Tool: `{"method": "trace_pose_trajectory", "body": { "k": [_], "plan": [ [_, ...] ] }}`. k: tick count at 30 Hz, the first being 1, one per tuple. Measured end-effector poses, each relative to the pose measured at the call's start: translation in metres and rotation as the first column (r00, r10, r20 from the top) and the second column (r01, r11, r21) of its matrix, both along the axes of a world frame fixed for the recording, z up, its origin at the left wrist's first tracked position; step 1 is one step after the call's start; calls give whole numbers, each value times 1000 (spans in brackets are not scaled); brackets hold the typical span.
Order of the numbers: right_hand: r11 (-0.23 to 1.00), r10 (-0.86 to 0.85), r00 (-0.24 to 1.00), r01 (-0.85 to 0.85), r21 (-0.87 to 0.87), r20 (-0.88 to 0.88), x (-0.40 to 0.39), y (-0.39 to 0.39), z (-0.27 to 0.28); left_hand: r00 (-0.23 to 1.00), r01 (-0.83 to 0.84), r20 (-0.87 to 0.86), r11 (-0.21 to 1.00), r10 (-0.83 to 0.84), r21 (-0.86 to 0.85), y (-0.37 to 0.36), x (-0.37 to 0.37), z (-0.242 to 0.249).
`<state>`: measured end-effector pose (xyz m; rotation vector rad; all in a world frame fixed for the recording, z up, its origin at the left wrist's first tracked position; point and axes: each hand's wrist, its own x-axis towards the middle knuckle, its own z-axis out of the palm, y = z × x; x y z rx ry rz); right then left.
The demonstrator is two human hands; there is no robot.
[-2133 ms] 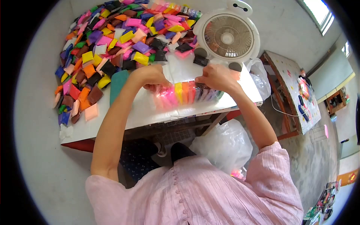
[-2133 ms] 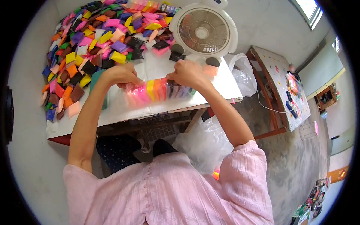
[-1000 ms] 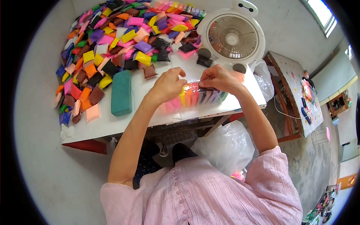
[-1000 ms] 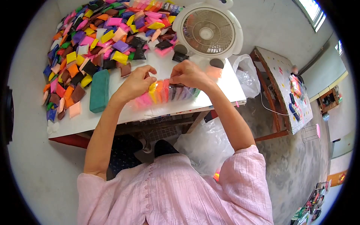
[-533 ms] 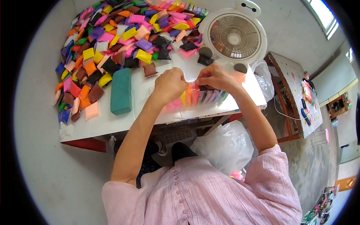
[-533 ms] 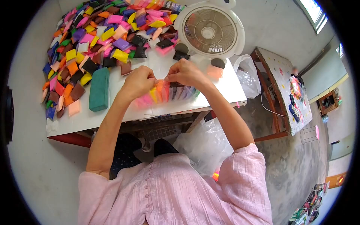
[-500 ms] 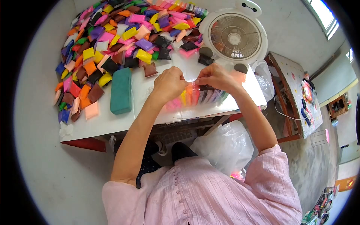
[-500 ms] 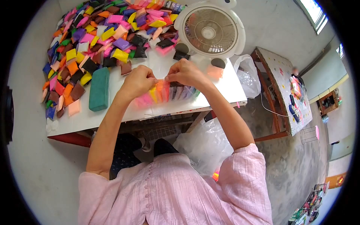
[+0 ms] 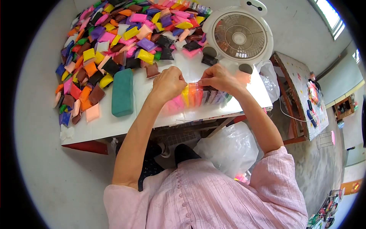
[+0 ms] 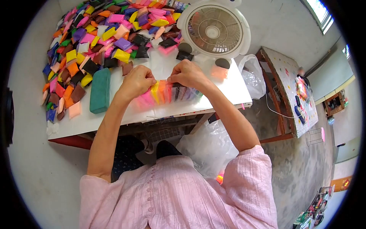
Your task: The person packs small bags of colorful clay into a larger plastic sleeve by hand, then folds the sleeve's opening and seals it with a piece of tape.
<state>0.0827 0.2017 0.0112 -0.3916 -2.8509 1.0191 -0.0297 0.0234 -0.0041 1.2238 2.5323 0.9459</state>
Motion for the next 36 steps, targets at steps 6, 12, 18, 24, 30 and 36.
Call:
{"method": "trace_pose_trajectory", "body": {
  "k": [6,12,18,24,30,36],
  "plan": [
    [998,-16,998,12,66,53,-3,-2,3,999,-32,34,999,33,-43,0,0,3],
    [983,-48,986,18,183,160,-11,-6,9,994,-102,27,971,110,-216,1,4,17],
    [942,-79,988,32,333,129,-21,-11,2,991,-120,32,961,132,-247,1,3,20],
    [966,-104,969,45,253,225,-23,-8,9,976,-34,188,929,111,-369,5,-11,23],
    [958,-90,973,28,284,211,-25,-3,5,985,-124,71,934,156,-334,5,-11,18],
    [933,-105,982,42,358,159,-27,-7,-3,986,-75,119,943,119,-323,6,-25,4]
  ]
}}
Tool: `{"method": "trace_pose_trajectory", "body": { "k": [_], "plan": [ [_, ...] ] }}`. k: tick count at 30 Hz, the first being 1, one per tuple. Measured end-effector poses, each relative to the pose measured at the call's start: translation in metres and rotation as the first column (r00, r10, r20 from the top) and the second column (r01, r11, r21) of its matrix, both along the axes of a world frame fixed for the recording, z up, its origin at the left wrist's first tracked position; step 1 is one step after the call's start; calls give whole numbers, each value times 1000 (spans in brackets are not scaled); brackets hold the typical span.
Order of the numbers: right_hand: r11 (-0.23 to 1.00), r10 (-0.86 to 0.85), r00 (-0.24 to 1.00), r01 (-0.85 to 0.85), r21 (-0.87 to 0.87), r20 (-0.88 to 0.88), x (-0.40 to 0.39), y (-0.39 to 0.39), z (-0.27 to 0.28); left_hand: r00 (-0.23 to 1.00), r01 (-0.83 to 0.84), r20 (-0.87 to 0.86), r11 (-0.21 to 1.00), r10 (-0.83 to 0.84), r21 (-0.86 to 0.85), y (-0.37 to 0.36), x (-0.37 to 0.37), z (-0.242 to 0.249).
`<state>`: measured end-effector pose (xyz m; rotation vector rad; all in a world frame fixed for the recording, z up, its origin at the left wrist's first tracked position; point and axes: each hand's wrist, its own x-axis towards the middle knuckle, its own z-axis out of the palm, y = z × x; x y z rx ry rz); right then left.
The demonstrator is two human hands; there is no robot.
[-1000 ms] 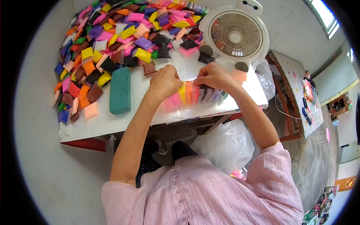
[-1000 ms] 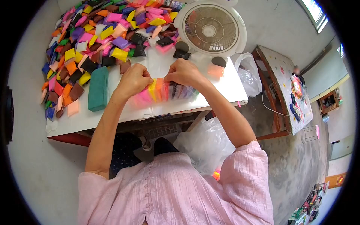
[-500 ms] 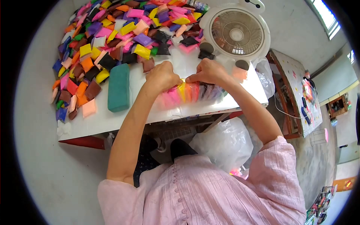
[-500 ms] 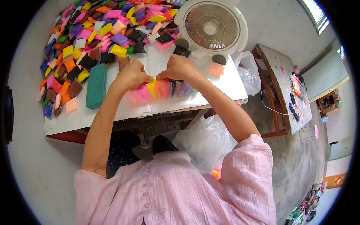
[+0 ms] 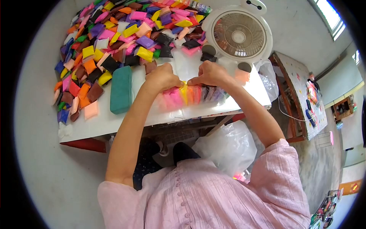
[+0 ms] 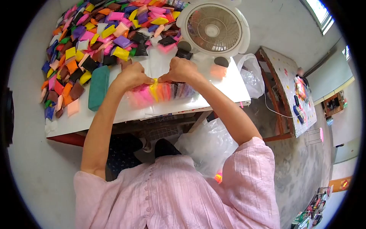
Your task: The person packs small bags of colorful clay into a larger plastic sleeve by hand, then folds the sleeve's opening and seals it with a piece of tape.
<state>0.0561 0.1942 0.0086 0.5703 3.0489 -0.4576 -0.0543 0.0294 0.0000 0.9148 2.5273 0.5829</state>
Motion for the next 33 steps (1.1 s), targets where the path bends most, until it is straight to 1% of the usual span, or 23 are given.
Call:
{"method": "trace_pose_trajectory", "body": {
  "k": [3,4,5,6,7,8,9,10,11,13,14,15,16,17,18,21,22,23,25,28,31,33],
  "plan": [
    [999,7,999,-5,-45,43,3,4,4,998,39,-38,997,-41,-65,-3,2,9],
    [999,-3,997,6,-54,72,3,0,9,964,50,-258,997,-66,-67,-6,16,18],
    [998,-11,995,18,-62,99,3,-3,12,881,61,-465,996,-87,-70,-8,35,24],
    [999,-13,998,16,-48,64,2,-3,12,754,69,-649,995,-102,-76,-6,48,28],
    [999,-14,999,15,-36,32,2,-3,9,798,175,-599,976,-65,127,0,52,24],
    [1000,-17,1000,18,-25,2,2,-3,5,842,259,-537,908,-47,328,6,55,15],
    [1000,-12,1000,12,-12,3,3,-4,2,884,316,-466,794,-48,519,10,58,9],
    [1000,-6,1000,6,4,2,2,-4,0,973,219,-198,770,-122,600,13,62,8],
    [1000,-2,1000,2,22,-2,2,-2,1,981,170,-180,789,-76,590,16,62,1],
    [998,60,997,-60,17,-45,6,2,3,989,70,-149,821,18,566,16,59,-20],
    [996,90,994,-89,13,-68,7,3,4,993,55,-117,796,19,603,16,56,-27],
    [978,134,990,-140,-152,-47,9,8,7,993,67,-121,799,7,598,15,55,-27],
    [932,183,983,-183,-313,-29,12,18,12,993,74,-120,801,-3,594,13,55,-28],
    [859,236,972,-219,-463,-22,16,25,19,993,80,-121,802,-10,592,13,55,-27],
    [879,225,974,-209,-429,-14,26,20,37,991,99,-135,809,-25,579,13,56,-26],
    [909,199,972,-231,-347,-125,49,30,50,982,149,-180,836,-61,528,12,59,-23],
    [951,151,985,-167,-259,-80,56,31,54,978,160,-197,849,-67,504,12,58,-23],
    [958,138,987,-154,-243,-81,62,32,56,974,171,-214,861,-75,478,12,59,-22],
    [969,110,990,-125,-211,-83,75,35,57,984,151,-152,871,-89,467,14,60,-20],
    [950,168,975,-199,-241,-142,82,49,50,991,135,-61,867,-120,479,15,59,-18],
    [909,131,982,-173,-378,-136,83,56,45,990,119,1,850,-140,514,17,54,-23],
    [858,33,985,-115,-501,-168,82,57,38,990,78,59,836,-131,542,20,49,-30]
  ]
}}
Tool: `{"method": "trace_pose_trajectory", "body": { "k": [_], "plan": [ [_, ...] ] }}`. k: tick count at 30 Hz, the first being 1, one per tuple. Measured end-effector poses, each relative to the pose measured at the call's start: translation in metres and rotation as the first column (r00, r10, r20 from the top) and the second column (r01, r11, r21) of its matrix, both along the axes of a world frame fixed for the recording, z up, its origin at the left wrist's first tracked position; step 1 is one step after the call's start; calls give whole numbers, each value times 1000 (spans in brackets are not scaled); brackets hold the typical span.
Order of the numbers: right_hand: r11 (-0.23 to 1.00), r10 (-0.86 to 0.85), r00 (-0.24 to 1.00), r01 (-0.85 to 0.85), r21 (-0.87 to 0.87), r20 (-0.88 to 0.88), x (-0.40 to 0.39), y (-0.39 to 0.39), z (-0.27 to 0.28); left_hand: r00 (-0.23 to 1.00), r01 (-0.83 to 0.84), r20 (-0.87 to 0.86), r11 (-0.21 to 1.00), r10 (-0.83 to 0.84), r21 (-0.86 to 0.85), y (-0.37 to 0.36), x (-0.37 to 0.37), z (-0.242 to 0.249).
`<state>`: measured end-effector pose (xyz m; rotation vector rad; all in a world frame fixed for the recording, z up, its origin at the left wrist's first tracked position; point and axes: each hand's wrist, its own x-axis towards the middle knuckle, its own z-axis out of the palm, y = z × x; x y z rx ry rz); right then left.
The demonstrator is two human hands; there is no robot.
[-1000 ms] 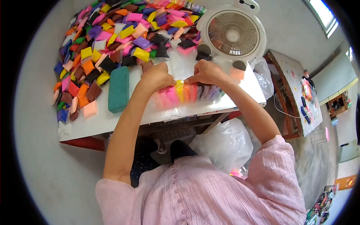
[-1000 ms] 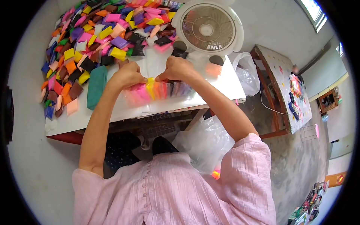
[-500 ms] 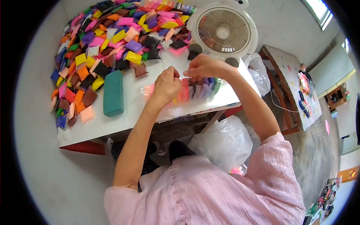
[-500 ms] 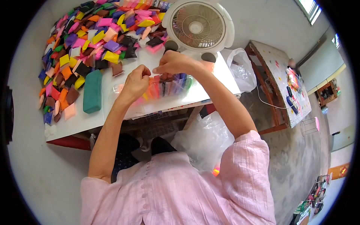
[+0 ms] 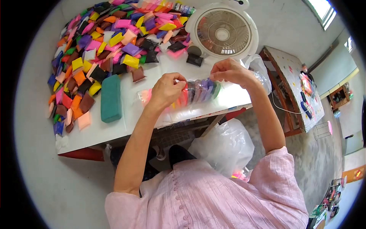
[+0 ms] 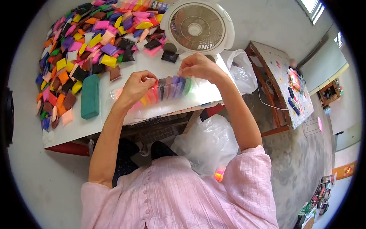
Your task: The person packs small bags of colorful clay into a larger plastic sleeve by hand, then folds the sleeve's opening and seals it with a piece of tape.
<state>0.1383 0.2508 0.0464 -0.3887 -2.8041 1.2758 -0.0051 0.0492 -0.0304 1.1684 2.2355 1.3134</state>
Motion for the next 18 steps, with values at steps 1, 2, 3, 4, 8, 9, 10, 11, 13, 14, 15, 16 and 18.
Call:
{"method": "trace_pose_trajectory", "body": {
  "k": [1,2,3,4,8,9,10,11,13,14,15,16,18],
  "plan": [
    [997,-39,999,38,-71,-9,0,1,-3,999,-14,45,1000,13,13,2,-2,-3],
    [992,-54,999,54,-114,2,0,2,-6,996,-28,91,999,25,25,3,-4,-7],
    [985,-70,997,71,-156,14,0,3,-9,996,-45,73,999,44,4,4,-3,-5],
    [976,-85,996,88,-199,28,0,5,-12,996,-62,56,998,63,-17,3,-2,-3],
    [954,-138,990,142,-264,32,0,13,-25,993,-112,27,991,114,-76,3,2,3],
    [951,-149,989,147,-271,15,1,12,-29,993,-111,31,991,113,-76,4,2,2],
    [948,-159,987,152,-279,-2,1,11,-32,993,-110,34,991,113,-75,3,1,2],
    [946,-169,986,162,-279,-3,2,10,-33,993,-109,37,991,112,-75,3,1,2],
    [943,-190,982,181,-280,-6,2,7,-33,992,-105,59,992,109,-68,3,0,1],
    [943,-203,979,191,-271,-19,2,6,-33,992,-103,70,993,107,-64,3,0,1],
    [944,-216,976,201,-263,-31,2,4,-33,991,-110,70,992,115,-66,3,0,1],
    [943,-230,972,212,-256,-43,2,2,-33,990,-117,69,991,122,-70,3,1,3],
    [935,-244,969,228,-273,-26,1,5,-38,989,-134,56,986,140,-94,4,2,5]
  ]
}}
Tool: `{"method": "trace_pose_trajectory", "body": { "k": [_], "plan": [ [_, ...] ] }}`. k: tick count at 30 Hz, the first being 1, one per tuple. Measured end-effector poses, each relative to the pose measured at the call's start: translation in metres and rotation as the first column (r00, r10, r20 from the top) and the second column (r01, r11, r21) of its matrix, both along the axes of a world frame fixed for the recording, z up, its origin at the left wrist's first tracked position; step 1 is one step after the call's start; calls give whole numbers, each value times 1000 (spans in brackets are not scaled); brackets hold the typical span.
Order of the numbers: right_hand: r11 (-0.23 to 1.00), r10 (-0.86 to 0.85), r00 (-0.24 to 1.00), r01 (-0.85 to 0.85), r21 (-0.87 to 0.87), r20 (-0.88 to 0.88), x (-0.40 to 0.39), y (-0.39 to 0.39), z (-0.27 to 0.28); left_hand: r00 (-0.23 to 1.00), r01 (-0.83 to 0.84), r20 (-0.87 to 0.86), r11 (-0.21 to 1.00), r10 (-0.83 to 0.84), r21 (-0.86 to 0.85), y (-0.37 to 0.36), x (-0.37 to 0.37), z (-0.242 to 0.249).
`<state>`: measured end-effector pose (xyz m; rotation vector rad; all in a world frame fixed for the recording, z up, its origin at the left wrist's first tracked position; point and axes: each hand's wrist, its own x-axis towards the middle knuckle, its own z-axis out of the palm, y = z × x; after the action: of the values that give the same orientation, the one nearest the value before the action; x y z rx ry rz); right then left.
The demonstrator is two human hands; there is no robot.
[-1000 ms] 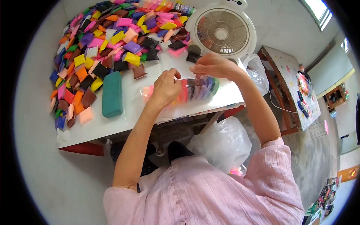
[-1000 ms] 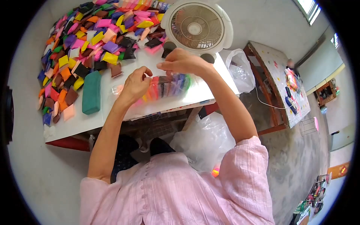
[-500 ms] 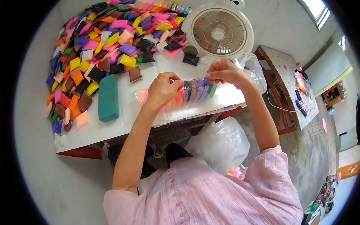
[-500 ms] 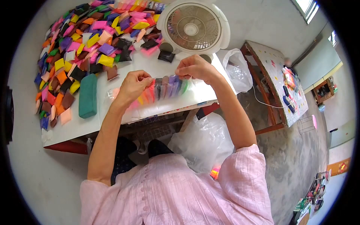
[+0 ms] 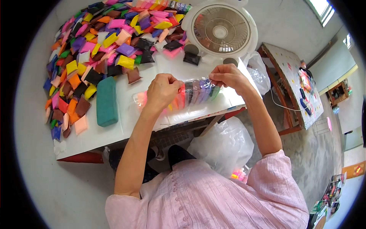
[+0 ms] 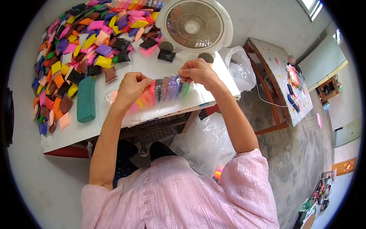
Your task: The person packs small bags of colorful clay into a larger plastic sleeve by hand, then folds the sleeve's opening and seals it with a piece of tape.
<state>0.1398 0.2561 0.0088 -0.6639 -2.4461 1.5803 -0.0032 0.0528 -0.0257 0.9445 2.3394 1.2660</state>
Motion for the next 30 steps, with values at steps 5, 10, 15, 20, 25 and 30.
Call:
{"method": "trace_pose_trajectory", "body": {
  "k": [5,10,15,20,25,30],
  "plan": [
    [995,-70,997,70,-75,14,4,-2,-4,999,-23,-45,996,20,-81,0,2,5],
    [987,-104,995,103,-124,0,7,-2,-9,999,-28,-47,994,24,-102,-2,6,10],
    [993,-116,991,117,-15,61,16,-2,-9,997,-36,-77,995,29,-91,-3,7,8],
    [975,-154,987,158,-158,40,30,1,-16,994,-56,-92,997,51,-54,-3,13,10],
    [962,-155,987,163,-219,53,36,3,-18,997,-48,-64,998,45,-48,-3,12,9],
    [970,-174,984,179,-166,47,34,2,-23,999,-43,-30,996,40,-82,-3,7,5]
  ]
}}
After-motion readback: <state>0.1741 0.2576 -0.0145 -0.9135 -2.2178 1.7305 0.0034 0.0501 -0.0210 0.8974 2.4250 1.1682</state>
